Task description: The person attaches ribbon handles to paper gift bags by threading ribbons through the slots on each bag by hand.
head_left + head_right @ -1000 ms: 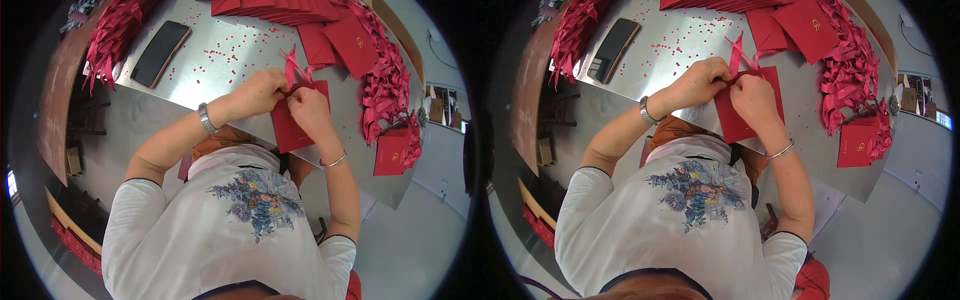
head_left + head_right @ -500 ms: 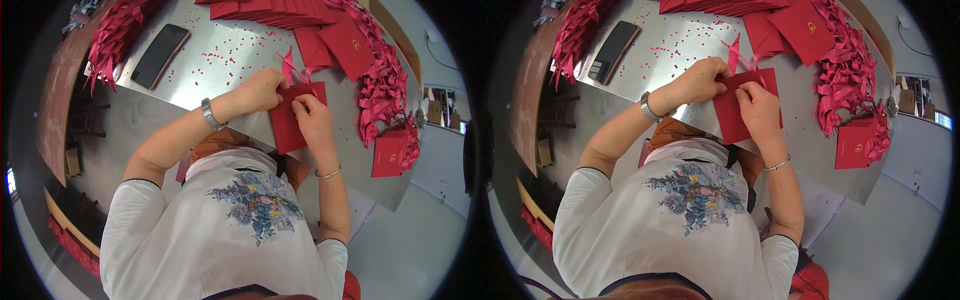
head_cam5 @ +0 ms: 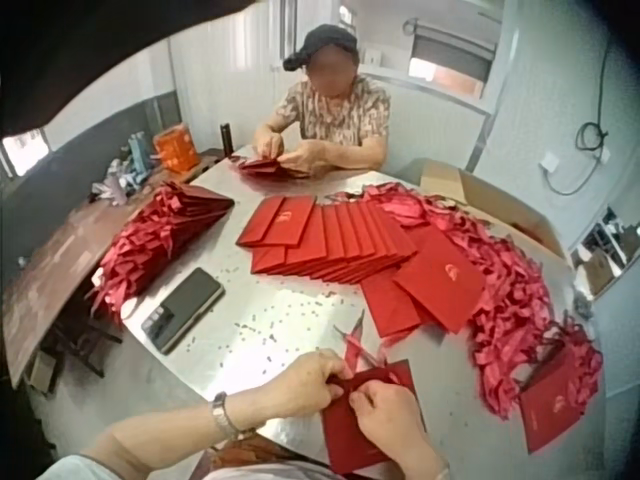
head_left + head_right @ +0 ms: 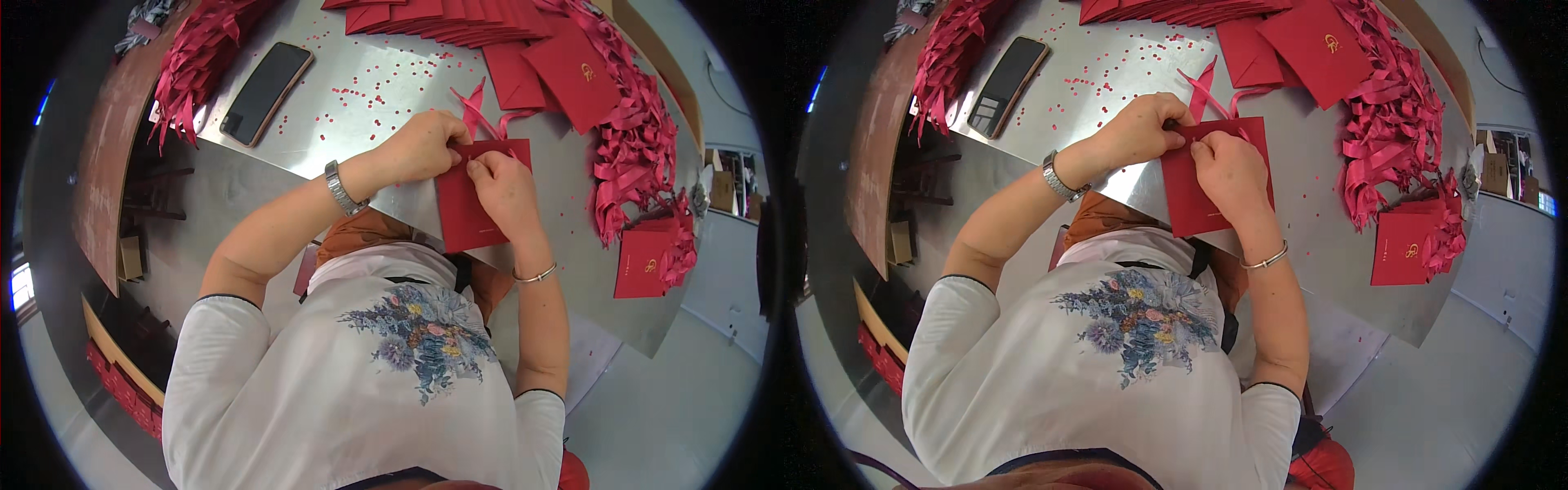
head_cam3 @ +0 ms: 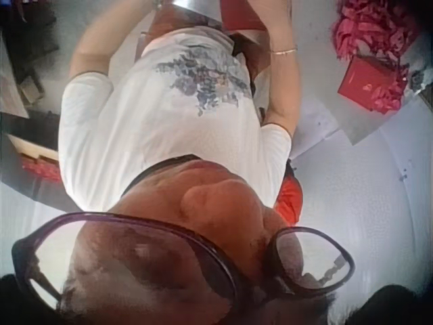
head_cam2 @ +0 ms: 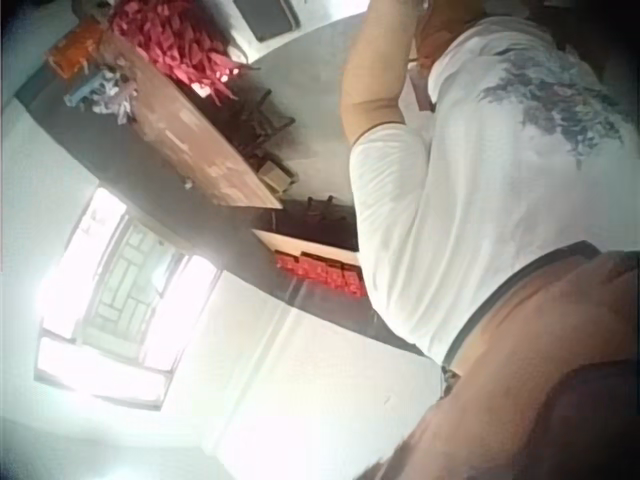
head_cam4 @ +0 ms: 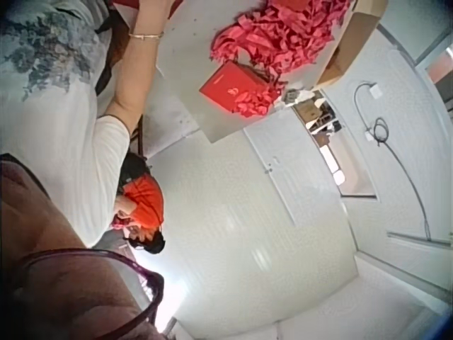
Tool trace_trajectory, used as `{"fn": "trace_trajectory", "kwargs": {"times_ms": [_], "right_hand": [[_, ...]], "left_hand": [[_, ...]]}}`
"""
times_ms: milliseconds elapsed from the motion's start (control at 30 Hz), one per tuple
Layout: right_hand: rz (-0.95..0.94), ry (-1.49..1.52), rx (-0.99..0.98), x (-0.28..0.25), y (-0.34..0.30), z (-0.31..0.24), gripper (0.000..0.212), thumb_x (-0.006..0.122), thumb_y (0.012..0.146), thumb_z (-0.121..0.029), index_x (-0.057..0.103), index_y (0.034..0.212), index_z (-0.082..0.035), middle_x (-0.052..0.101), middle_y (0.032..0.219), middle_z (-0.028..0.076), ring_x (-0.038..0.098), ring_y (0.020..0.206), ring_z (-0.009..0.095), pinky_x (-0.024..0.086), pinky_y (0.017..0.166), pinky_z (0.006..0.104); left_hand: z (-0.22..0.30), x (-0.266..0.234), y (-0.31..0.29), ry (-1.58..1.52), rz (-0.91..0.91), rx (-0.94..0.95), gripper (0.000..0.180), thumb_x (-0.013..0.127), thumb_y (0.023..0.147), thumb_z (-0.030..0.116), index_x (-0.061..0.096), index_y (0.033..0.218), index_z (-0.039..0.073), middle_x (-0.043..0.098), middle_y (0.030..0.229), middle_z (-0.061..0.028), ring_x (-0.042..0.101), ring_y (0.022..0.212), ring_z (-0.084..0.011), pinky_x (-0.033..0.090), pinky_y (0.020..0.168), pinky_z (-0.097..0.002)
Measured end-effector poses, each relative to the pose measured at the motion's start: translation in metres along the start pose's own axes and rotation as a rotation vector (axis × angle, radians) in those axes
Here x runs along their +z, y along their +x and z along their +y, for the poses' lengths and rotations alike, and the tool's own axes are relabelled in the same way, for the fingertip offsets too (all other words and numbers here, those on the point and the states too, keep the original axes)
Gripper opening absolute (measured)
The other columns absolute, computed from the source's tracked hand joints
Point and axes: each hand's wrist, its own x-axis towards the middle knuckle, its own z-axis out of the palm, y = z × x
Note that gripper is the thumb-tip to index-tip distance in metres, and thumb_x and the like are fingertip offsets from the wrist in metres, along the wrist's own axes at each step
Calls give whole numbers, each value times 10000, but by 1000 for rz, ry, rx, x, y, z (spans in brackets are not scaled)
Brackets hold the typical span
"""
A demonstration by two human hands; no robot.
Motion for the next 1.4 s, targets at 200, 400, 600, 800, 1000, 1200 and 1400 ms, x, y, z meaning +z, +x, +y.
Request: {"fn": "trace_trajectory", "kwargs": {"times_ms": [200, 400, 600, 800, 1000, 1200, 1400], "right_hand": [[-153, 103, 64, -6, 12, 0, 259, 627, 844, -241, 689, 814, 9, 669, 795, 206, 652, 757, 368, 500, 685, 441], [-206, 168, 178, -15, 18, -9, 249, 647, 818, -231, 688, 819, 14, 669, 781, 203, 655, 749, 348, 498, 686, 422], [-5, -109, -16, -6, 8, -16, 225, 621, 830, -207, 687, 866, 5, 670, 756, 187, 651, 699, 331, 508, 677, 424], [-167, 377, 290, -6, 5, -11, 226, 637, 853, -210, 668, 820, 11, 659, 711, 168, 623, 598, 299, 510, 664, 402], [104, 158, -8, -9, -19, -16, 170, 655, 858, -146, 655, 881, 23, 647, 701, 119, 611, 651, 142, 497, 646, 316], [182, 578, 135, 1, -23, -16, 116, 633, 878, -84, 633, 935, 17, 656, 750, 113, 616, 682, 143, 513, 698, 310], [215, 280, -39, 8, -24, -14, 101, 635, 880, -72, 636, 942, 8, 677, 801, 101, 637, 711, 156, 512, 678, 296]], "left_hand": [[-5, 2, -1, 29, 16, 42, 262, 700, 738, 25, 667, 997, 3, 647, 969, -130, 617, 930, -270, 506, 835, -339], [-3, 0, -3, -19, 31, 72, 248, 671, 713, 38, 666, 958, 1, 644, 966, -177, 607, 937, -354, 490, 833, -404], [-6, 0, -5, -27, 15, 73, 245, 661, 722, 39, 665, 964, 2, 644, 960, -177, 604, 940, -349, 490, 837, -401], [-7, -5, -2, -61, -7, 71, 230, 701, 738, 43, 659, 962, 11, 643, 936, -131, 623, 884, -265, 503, 788, -345], [-3, -11, 3, -47, -88, -51, 213, 694, 749, 66, 663, 947, -6, 660, 918, -133, 633, 842, -245, 506, 750, -335], [4, -15, 5, -105, -105, -133, 220, 668, 771, 74, 670, 977, -5, 681, 865, -132, 639, 785, -217, 506, 729, -319], [2, -18, 5, -173, -85, -185, 232, 660, 754, 79, 703, 974, 23, 691, 887, -187, 669, 848, -290, 518, 782, -361]]}}
